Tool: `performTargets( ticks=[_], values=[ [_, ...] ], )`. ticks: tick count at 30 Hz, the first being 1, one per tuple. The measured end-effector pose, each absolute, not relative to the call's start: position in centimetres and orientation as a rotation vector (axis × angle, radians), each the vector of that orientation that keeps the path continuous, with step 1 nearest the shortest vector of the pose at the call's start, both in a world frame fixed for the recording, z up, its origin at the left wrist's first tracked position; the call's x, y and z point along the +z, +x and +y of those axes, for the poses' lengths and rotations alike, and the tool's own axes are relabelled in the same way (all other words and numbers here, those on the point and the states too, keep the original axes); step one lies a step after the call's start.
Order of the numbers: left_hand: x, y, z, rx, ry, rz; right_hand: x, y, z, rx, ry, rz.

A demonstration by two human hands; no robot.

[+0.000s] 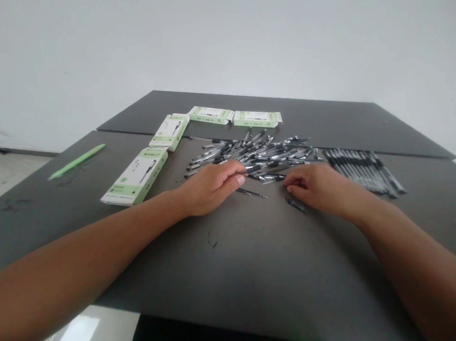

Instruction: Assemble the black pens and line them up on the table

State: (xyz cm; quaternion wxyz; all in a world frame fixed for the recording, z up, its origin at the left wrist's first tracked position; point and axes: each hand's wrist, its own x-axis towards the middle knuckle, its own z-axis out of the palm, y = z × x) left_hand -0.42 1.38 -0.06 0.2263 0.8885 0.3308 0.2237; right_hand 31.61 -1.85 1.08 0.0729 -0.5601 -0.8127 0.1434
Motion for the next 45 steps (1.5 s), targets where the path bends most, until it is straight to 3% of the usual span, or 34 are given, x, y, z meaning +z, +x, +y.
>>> performTargets(
  ticks=[24,45],
  values=[
    [-0.1,-0.3,1.5,0.622,2.466,0.927,0.8,31.1,-1.8,0.491,-1.644,-2.43],
    [0.5,0.0,1.5,0.567,2.475,0.916,0.2,30.4,-1.5,0.321,-1.5,-2.486]
  ],
)
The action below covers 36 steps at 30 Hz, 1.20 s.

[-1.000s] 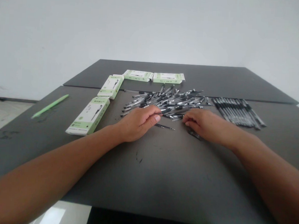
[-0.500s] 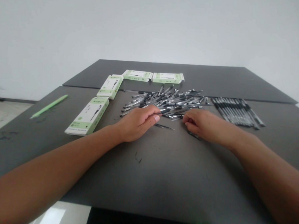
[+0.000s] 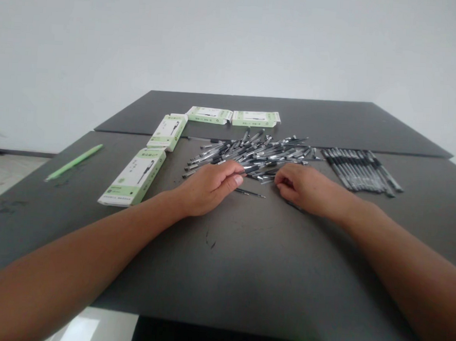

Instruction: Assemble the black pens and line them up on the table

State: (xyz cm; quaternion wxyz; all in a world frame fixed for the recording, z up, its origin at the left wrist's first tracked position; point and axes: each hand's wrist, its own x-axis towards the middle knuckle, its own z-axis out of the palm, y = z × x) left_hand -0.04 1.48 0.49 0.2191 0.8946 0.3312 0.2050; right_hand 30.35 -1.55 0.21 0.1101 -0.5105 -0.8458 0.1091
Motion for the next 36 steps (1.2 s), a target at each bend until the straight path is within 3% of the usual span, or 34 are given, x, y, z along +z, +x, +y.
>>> performTargets(
  ticks=[6,15,36],
  values=[
    [0.4,-0.1,1.4,0.583,2.477,0.911,0.0,29.8,-1.7,0.377,-1.453,-2.315],
    [0.0,-0.2,1.4,0.59,2.499,0.899,-1.9,29.8,-1.5,0.793,-1.37,-1.832],
    [-0.4,-0.2,1.6,0.533,2.543,0.882,-1.5,28.2,-1.8,1.146,-1.009,-1.383]
  ],
)
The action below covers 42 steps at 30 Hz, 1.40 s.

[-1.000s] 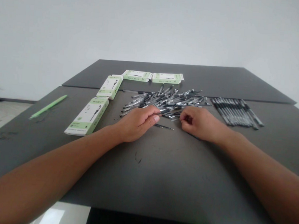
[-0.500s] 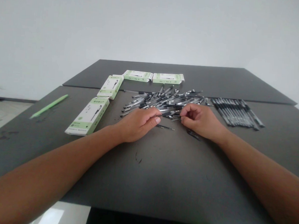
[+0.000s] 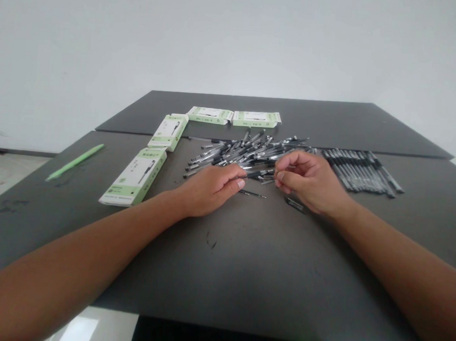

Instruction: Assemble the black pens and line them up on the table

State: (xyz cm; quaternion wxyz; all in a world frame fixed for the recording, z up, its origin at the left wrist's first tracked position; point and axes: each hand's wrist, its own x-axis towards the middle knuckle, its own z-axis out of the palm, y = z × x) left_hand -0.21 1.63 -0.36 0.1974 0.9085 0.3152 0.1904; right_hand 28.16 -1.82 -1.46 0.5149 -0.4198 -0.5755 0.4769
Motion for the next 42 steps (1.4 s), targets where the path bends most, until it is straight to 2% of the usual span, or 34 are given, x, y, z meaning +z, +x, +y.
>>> performTargets(
  ticks=[34,42],
  values=[
    [0.1,-0.12,1.61,0.489,2.573,0.825,-1.09,28.05,-2.06,1.124,-1.006,-1.482],
    [-0.01,0.01,1.7,0.505,2.582,0.816,-1.27,28.01,-2.17,1.024,-1.023,-1.553]
  ],
)
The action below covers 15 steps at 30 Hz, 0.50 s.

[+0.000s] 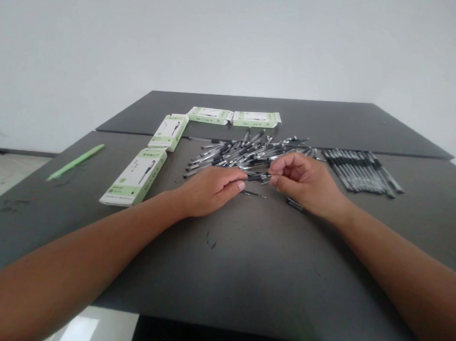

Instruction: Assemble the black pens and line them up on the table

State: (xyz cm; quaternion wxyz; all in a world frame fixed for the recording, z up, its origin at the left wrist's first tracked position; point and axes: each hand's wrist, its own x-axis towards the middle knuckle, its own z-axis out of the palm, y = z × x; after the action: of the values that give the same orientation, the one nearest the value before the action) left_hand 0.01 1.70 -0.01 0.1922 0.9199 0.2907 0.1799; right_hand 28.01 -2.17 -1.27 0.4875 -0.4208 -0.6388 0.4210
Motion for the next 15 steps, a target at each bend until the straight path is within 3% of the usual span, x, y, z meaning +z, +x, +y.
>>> performTargets(
  ticks=[15],
  values=[
    [-0.11,0.08,1.73,0.49,2.621,0.785,-1.28,28.02,-2.27,0.963,-1.008,-1.622]
  ],
)
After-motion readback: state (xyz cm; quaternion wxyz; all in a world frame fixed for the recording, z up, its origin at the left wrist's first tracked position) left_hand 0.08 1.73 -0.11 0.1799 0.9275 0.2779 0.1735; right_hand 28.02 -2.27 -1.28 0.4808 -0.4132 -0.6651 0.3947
